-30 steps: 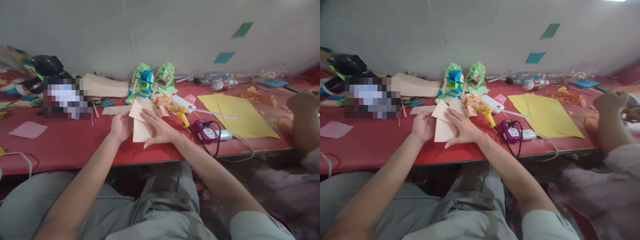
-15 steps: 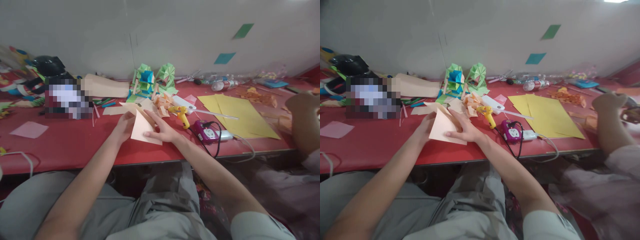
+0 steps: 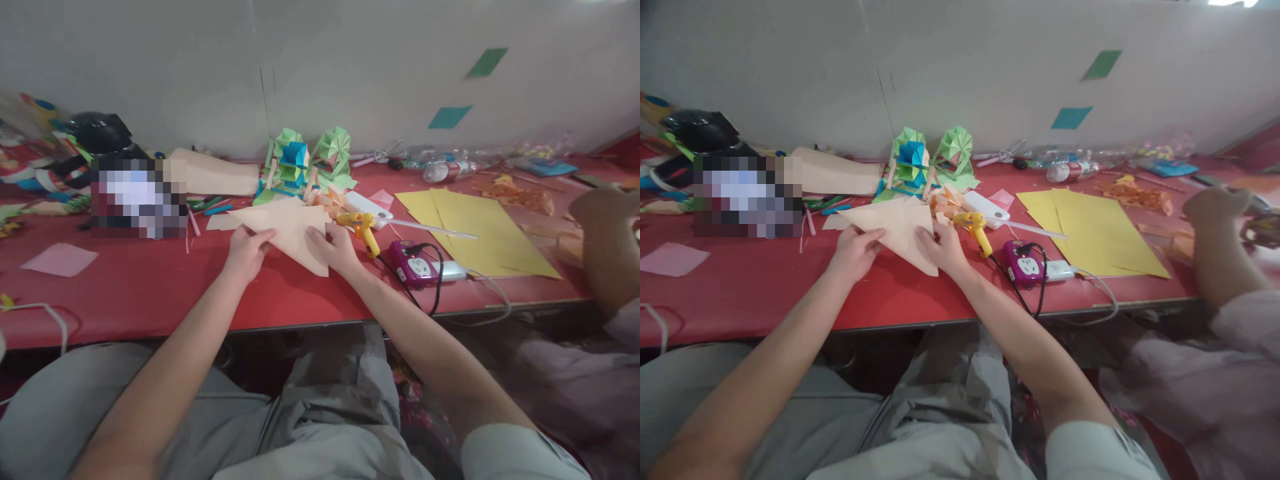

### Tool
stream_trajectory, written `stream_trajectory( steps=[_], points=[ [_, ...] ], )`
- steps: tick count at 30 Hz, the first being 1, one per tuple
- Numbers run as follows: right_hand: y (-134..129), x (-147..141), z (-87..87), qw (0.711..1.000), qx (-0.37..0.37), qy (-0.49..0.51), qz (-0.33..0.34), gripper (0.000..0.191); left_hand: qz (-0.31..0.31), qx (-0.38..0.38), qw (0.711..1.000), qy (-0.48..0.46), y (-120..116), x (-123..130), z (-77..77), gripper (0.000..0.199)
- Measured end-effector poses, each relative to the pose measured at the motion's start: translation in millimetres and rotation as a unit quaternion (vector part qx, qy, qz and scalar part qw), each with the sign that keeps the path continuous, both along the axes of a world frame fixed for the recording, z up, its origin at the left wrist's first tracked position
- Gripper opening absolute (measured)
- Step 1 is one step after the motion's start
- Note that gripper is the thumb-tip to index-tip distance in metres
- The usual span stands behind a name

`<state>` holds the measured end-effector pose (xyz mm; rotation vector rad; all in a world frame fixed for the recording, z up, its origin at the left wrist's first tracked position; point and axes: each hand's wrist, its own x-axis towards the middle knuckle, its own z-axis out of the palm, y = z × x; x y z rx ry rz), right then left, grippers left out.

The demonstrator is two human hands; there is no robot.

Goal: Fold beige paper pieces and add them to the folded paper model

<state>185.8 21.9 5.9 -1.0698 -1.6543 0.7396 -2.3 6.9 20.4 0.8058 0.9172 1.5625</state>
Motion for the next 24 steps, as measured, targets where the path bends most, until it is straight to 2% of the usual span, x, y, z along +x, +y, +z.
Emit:
stream_trajectory(
  steps=[5,8,13,17,21,24],
  points=[
    [3.9,1.7,-0.4,0.994,-0.064,0.086,0.036,0.028,-0.025,-0.013,0.999,0.016,-2.1,1.3,1.3,0.058],
    [4.4,2.0,1.2,0.98,-0.122,0.147,0.058,0.032,-0.047,-0.012,0.999,0.025,-3.8,1.8,0.7,0.056],
    [1.1,1.2,3.9,0.964,-0.183,0.182,0.061,0.037,-0.076,-0.027,0.996,0.041,-5.8,2.4,0.4,0.053],
    [-0.6,0.4,2.2,0.96,-0.201,0.18,0.078,0.038,-0.046,-0.035,0.998,0.029,-4.2,3.0,1.1,0.049],
    [0.6,0.4,-1.6,0.967,-0.185,0.157,0.08,0.038,0.013,-0.028,0.999,0.006,-1.6,2.5,1.0,0.046],
    [1.4,0.3,-1.8,0.967,-0.189,0.152,0.08,0.04,0.031,-0.034,0.999,0.005,-1.3,2.2,0.7,0.045]
  ],
)
